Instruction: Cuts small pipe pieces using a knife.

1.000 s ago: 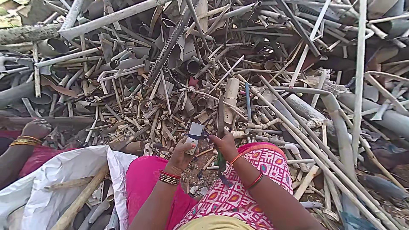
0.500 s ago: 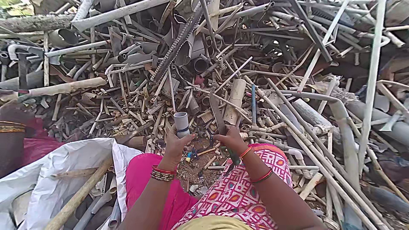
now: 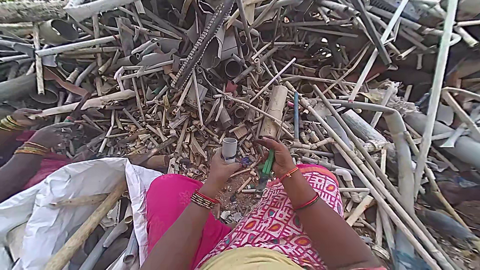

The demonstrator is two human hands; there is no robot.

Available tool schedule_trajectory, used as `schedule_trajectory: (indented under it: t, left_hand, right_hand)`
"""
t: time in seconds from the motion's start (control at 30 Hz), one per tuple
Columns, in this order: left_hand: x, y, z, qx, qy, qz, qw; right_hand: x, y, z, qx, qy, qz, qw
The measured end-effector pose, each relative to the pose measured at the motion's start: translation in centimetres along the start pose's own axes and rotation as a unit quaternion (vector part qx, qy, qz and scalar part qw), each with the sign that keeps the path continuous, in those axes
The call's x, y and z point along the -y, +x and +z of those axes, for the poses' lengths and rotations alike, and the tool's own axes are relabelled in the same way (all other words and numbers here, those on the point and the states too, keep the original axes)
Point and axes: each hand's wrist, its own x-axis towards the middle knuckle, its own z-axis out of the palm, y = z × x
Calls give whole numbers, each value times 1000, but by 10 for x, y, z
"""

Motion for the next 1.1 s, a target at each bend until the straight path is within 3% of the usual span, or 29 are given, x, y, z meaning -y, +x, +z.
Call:
schedule_trajectory:
  t: [0.17,0.4,0.67,0.77,1.1]
  left_hand:
    - [-3,22,-19,28,155,-25,987]
    - [-16,39,-27,-48,308,-25,950]
    - [7,51,-29,30,272,-14,962]
    - [9,44,-23,19,309,13,951]
    - [18,23,0,37,418,139,897]
  right_hand:
    - [7,7,-14,-58,4,0,998]
    - [0,0,-9,-28,-91,-17,995]
    - [-20,5,-7,68,-263,-37,962]
    - [-30,9,-3,85,-297,-42,950]
    - [-36,15,13,44,-175,-49,982]
